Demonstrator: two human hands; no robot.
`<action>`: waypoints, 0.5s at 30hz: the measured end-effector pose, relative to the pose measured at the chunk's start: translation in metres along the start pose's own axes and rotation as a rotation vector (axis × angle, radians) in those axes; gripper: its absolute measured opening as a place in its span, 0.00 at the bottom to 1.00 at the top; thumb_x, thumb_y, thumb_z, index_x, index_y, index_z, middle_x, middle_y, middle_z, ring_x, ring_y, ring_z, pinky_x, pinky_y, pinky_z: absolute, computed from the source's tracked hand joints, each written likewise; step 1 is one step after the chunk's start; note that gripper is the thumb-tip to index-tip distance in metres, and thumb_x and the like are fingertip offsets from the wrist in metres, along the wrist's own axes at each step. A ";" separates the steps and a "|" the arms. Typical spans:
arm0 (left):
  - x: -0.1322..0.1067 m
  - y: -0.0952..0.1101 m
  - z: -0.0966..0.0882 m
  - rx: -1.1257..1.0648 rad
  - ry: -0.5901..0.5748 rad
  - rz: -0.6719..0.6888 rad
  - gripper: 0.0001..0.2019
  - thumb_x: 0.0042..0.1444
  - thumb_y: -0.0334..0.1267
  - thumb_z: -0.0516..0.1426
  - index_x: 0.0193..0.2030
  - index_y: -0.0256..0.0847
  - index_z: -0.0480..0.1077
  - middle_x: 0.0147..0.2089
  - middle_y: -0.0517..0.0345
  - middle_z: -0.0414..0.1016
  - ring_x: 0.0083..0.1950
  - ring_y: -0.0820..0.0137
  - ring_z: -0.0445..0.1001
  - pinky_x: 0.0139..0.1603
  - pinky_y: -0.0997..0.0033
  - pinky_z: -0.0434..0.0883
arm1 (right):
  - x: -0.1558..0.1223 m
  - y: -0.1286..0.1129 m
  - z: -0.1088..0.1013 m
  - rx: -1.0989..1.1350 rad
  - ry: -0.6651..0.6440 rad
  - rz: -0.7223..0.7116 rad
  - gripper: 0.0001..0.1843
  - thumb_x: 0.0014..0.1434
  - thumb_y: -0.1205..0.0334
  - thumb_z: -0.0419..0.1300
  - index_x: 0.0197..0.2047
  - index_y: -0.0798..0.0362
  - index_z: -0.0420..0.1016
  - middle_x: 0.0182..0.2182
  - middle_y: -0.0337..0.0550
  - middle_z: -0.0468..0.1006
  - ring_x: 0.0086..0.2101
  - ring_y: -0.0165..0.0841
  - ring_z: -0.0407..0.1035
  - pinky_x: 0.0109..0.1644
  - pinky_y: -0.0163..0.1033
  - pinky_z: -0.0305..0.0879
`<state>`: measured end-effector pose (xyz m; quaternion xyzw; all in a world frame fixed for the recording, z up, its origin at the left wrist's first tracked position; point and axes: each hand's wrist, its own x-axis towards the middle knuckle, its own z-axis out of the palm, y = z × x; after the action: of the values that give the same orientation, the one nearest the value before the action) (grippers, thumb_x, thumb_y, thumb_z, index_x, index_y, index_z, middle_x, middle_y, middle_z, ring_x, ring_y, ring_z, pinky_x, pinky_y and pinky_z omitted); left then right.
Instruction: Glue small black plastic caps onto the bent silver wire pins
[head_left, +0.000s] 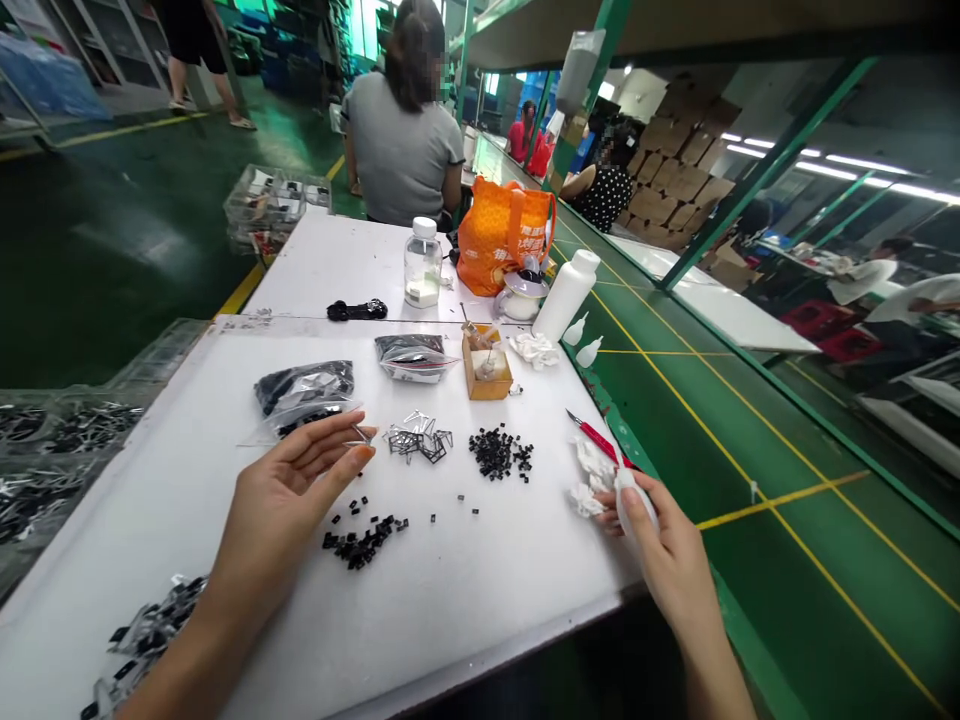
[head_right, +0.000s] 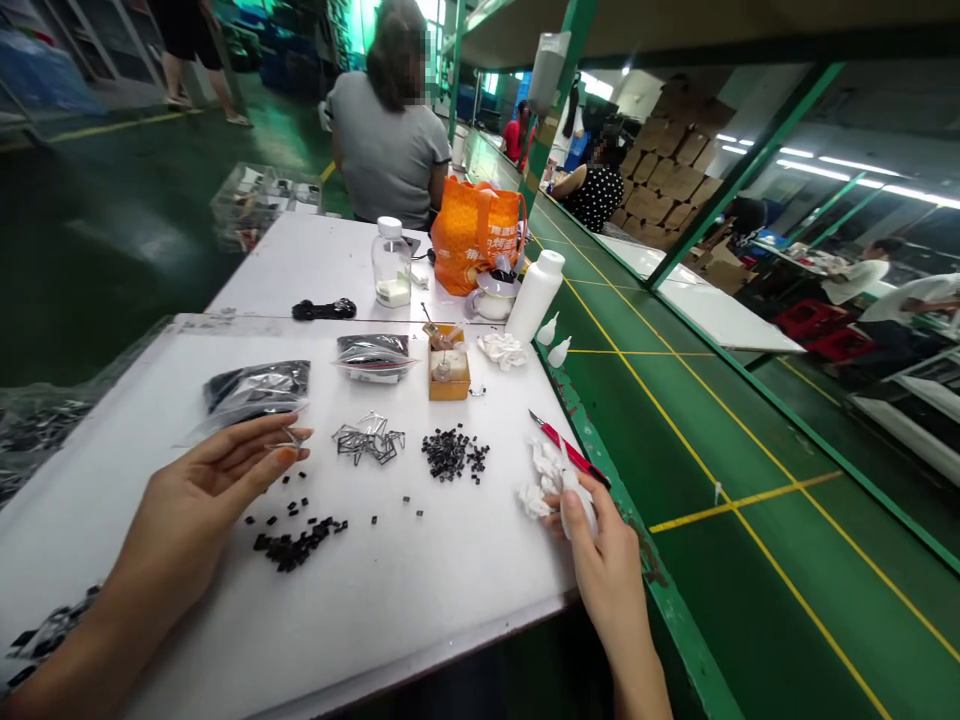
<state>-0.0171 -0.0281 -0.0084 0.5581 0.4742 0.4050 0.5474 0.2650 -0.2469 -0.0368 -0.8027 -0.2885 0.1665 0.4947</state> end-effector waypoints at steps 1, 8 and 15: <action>0.000 0.000 0.000 0.001 0.002 -0.005 0.26 0.49 0.53 0.71 0.54 0.46 0.79 0.51 0.51 0.84 0.55 0.52 0.81 0.61 0.51 0.77 | -0.007 -0.004 0.003 0.045 -0.027 0.012 0.25 0.65 0.39 0.59 0.53 0.49 0.75 0.41 0.52 0.85 0.33 0.43 0.79 0.36 0.46 0.76; -0.002 0.001 0.002 0.003 0.029 -0.003 0.25 0.55 0.51 0.69 0.59 0.47 0.77 0.53 0.56 0.84 0.54 0.55 0.80 0.62 0.53 0.74 | -0.016 -0.024 0.009 0.276 0.167 -0.054 0.25 0.58 0.44 0.68 0.53 0.50 0.77 0.31 0.43 0.83 0.17 0.28 0.62 0.20 0.37 0.60; -0.002 0.001 0.001 -0.014 0.048 0.020 0.23 0.56 0.49 0.69 0.58 0.50 0.79 0.53 0.60 0.84 0.50 0.60 0.80 0.62 0.58 0.73 | 0.025 -0.023 0.011 0.078 0.379 -0.225 0.24 0.57 0.39 0.67 0.33 0.54 0.83 0.19 0.38 0.70 0.21 0.31 0.62 0.26 0.39 0.58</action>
<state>-0.0162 -0.0305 -0.0070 0.5491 0.4788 0.4270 0.5356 0.2716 -0.2159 -0.0204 -0.7626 -0.2715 -0.0325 0.5862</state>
